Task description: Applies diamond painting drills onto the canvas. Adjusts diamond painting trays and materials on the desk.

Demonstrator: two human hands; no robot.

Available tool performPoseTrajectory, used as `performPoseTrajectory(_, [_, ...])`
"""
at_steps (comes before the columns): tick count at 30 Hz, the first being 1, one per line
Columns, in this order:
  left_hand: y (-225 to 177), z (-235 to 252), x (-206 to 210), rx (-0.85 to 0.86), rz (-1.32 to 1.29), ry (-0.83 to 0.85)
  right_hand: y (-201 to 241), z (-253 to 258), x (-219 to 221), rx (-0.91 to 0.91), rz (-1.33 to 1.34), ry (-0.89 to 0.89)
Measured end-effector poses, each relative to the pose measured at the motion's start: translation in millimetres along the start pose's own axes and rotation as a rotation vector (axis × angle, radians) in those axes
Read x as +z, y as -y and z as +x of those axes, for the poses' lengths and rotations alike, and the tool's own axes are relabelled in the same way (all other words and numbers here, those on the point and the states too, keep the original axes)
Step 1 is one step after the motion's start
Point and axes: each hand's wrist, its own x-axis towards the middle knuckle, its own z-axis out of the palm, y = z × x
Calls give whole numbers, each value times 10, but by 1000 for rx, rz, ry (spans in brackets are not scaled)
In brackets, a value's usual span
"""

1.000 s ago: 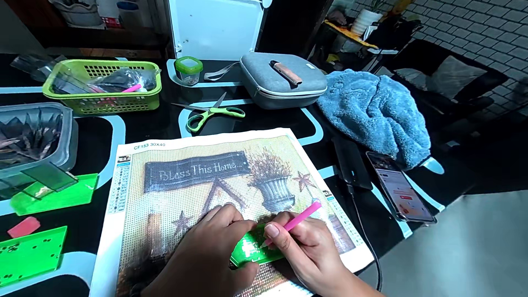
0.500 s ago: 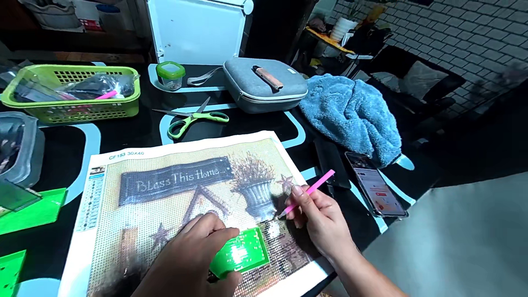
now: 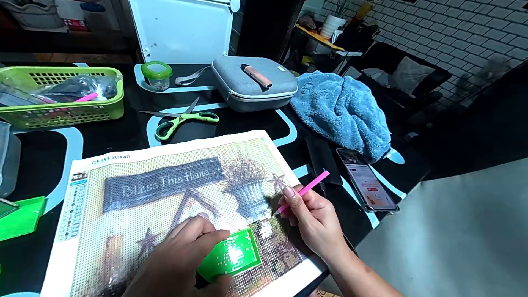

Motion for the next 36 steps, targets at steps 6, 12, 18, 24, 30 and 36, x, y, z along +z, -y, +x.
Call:
performPoseTrajectory(6, [1, -1, 11, 0, 9, -12, 2, -5, 21, -107, -139, 33])
performPoseTrajectory(12, [14, -6, 20, 12, 9, -26, -17, -12, 4, -183, -194, 72])
performPoseTrajectory(18, [70, -18, 75, 71, 38, -91, 84, 2, -1, -161, -142, 36])
performPoseTrajectory(24, [144, -21, 169, 107, 76, -174, 271, -158, 383, -168, 134, 228])
performPoseTrajectory(30, [169, -5, 215, 139, 121, -229, 247, -150, 492, -239, 7, 265])
performPoseTrajectory(36, [168, 4, 228, 150, 135, -249, 240, -158, 515, -254, 13, 269])
